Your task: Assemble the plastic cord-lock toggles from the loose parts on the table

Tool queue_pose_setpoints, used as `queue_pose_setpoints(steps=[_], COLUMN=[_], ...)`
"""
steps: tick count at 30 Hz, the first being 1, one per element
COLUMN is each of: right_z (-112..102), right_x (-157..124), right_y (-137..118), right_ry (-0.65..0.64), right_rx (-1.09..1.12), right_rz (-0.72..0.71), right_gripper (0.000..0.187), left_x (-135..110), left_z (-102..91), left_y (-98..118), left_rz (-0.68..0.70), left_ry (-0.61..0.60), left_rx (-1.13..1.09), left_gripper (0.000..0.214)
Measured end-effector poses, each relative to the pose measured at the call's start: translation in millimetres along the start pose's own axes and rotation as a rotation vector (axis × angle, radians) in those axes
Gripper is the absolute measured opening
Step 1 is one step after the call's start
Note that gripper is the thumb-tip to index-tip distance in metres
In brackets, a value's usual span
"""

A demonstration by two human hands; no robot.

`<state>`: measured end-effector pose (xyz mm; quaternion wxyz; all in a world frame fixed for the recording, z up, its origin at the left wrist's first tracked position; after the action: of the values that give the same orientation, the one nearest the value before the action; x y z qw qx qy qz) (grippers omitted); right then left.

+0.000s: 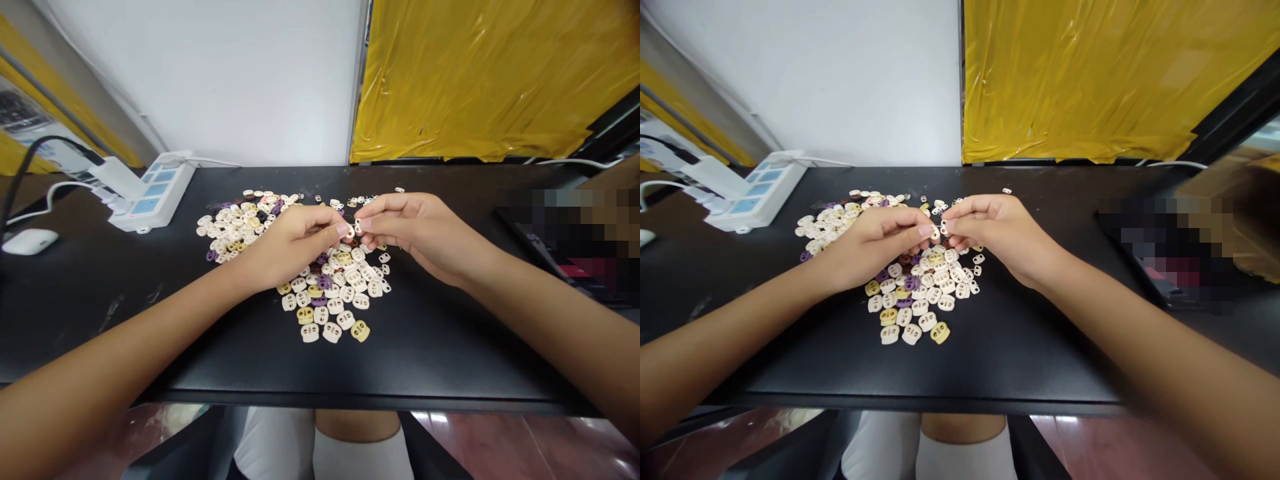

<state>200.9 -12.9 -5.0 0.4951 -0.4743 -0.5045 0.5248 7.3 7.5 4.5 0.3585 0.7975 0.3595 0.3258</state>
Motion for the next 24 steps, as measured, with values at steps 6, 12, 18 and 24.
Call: queue_pose_setpoints(steps=[6,12,18,24], right_z=[2,0,4,4], right_x=[-1,-3,-10,-9], right_y=[0,-6,-12,-9], right_ry=[-0.028,-0.054,-0.051,-0.060], right_rx=[-0.081,-0.181,-0.291,-0.167], right_rz=[-0.037,-0.119,-0.227,-0.159], right_gripper=[0.010,0.011,0.014,0.023], left_x=[-1,-3,-6,-6], left_z=[-0.4,-0.5,1.6,0.5], left_y=[-1,-4,1,4], left_rz=[0.037,0.041,0.077,0.052], left_ry=[-0.042,-0.076,-0.059,-0.041], left_rx=[0.080,0.102,0.120,0.074], left_gripper=[0.029,0.027,0.025,0.026])
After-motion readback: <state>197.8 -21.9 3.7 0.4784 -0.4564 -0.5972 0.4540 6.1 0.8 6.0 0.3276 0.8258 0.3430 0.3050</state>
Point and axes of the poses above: each hand's wrist, its own x-axis towards the middle knuckle, its own z-axis out of the palm, y = z × x, the point moved 2 cm from there along x, towards the middle knuckle, and after that the axes turned 8 degrees about y, right-handed, at the moved point
